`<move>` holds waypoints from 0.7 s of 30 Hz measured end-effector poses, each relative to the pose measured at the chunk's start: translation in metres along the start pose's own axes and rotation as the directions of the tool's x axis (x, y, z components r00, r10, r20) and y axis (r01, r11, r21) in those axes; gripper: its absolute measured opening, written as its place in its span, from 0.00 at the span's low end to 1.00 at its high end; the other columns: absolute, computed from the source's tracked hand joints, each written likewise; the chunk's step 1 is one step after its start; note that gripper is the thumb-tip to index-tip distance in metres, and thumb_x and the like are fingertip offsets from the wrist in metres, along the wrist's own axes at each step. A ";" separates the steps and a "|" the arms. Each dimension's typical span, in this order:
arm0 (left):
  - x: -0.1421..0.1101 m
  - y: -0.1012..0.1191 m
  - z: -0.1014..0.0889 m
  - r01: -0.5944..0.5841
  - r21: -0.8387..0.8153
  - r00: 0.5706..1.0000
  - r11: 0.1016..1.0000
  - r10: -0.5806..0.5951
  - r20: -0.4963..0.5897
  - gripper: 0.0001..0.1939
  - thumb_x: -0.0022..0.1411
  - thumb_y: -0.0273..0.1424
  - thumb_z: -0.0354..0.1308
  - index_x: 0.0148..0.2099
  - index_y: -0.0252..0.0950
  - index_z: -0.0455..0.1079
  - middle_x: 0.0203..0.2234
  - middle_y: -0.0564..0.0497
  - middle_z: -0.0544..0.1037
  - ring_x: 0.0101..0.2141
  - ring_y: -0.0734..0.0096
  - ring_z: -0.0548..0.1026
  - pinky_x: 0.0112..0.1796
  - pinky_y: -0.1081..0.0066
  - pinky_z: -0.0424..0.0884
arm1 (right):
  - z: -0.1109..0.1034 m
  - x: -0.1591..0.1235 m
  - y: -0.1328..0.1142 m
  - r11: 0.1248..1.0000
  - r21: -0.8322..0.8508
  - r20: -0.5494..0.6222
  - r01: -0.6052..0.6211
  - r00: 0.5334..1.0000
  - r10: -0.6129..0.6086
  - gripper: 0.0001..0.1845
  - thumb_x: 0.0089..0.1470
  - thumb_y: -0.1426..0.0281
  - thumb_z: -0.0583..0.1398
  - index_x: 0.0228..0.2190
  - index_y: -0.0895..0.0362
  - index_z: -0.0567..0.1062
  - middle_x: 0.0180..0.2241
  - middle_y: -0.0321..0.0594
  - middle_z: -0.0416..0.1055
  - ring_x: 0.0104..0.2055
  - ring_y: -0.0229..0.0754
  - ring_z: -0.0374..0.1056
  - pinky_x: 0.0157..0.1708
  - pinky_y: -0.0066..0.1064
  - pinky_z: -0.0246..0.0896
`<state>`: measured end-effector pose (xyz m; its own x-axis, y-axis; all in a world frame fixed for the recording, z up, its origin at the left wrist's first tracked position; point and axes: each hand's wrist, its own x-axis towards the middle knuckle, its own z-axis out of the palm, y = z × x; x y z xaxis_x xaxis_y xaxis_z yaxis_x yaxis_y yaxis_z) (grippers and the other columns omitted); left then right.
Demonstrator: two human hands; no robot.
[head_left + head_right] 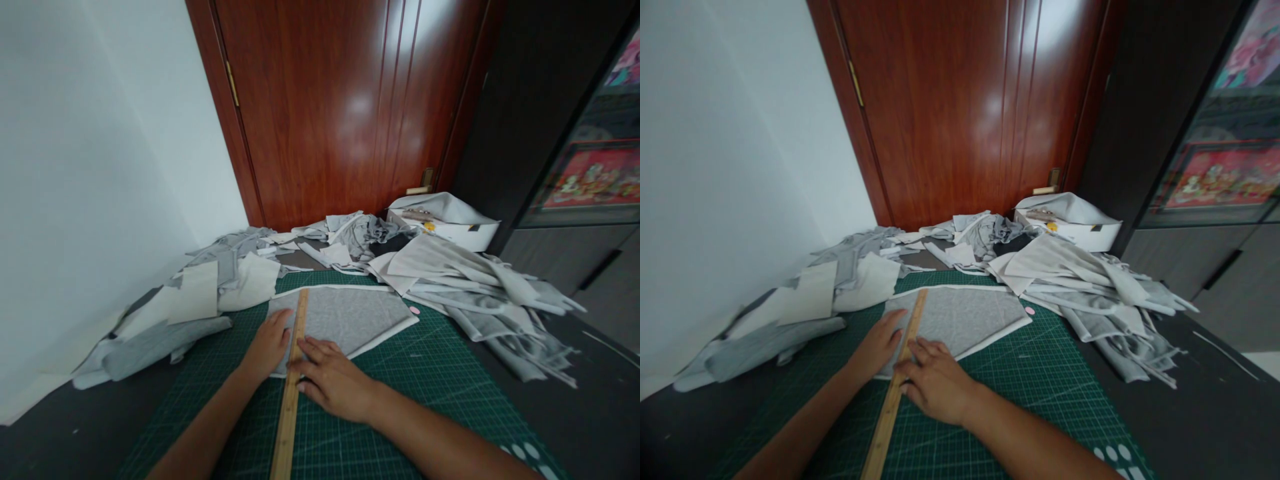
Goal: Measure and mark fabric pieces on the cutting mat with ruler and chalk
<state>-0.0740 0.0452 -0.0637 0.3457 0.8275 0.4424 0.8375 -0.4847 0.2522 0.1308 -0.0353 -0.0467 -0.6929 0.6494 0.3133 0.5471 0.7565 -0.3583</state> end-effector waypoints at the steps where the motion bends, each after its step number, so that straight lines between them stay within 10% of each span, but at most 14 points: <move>1: -0.001 -0.003 0.005 -0.031 0.032 0.999 0.999 0.030 0.024 0.22 0.62 0.29 0.42 0.57 0.31 0.62 0.54 0.40 0.70 0.56 0.61 0.66 0.57 0.59 0.60 | 0.000 0.001 0.000 1.000 -0.003 -0.002 0.009 1.000 -0.009 0.19 0.62 0.62 0.52 0.52 0.53 0.67 0.63 0.49 0.53 0.65 0.48 0.48 0.60 0.45 0.46; 21: 0.028 0.012 0.008 -0.157 0.153 0.973 0.976 0.127 0.193 0.23 0.67 0.29 0.41 0.62 0.38 0.61 0.60 0.47 0.64 0.59 0.67 0.61 0.58 0.62 0.57 | -0.006 0.003 0.006 0.996 0.018 0.004 0.083 0.997 -0.083 0.19 0.60 0.67 0.56 0.53 0.53 0.68 0.61 0.48 0.56 0.64 0.47 0.51 0.60 0.42 0.49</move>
<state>-0.0509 0.0655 -0.0554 0.5242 0.7984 0.2962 0.8273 -0.5599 0.0452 0.1349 -0.0283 -0.0423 -0.7375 0.5843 0.3387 0.4793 0.8061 -0.3470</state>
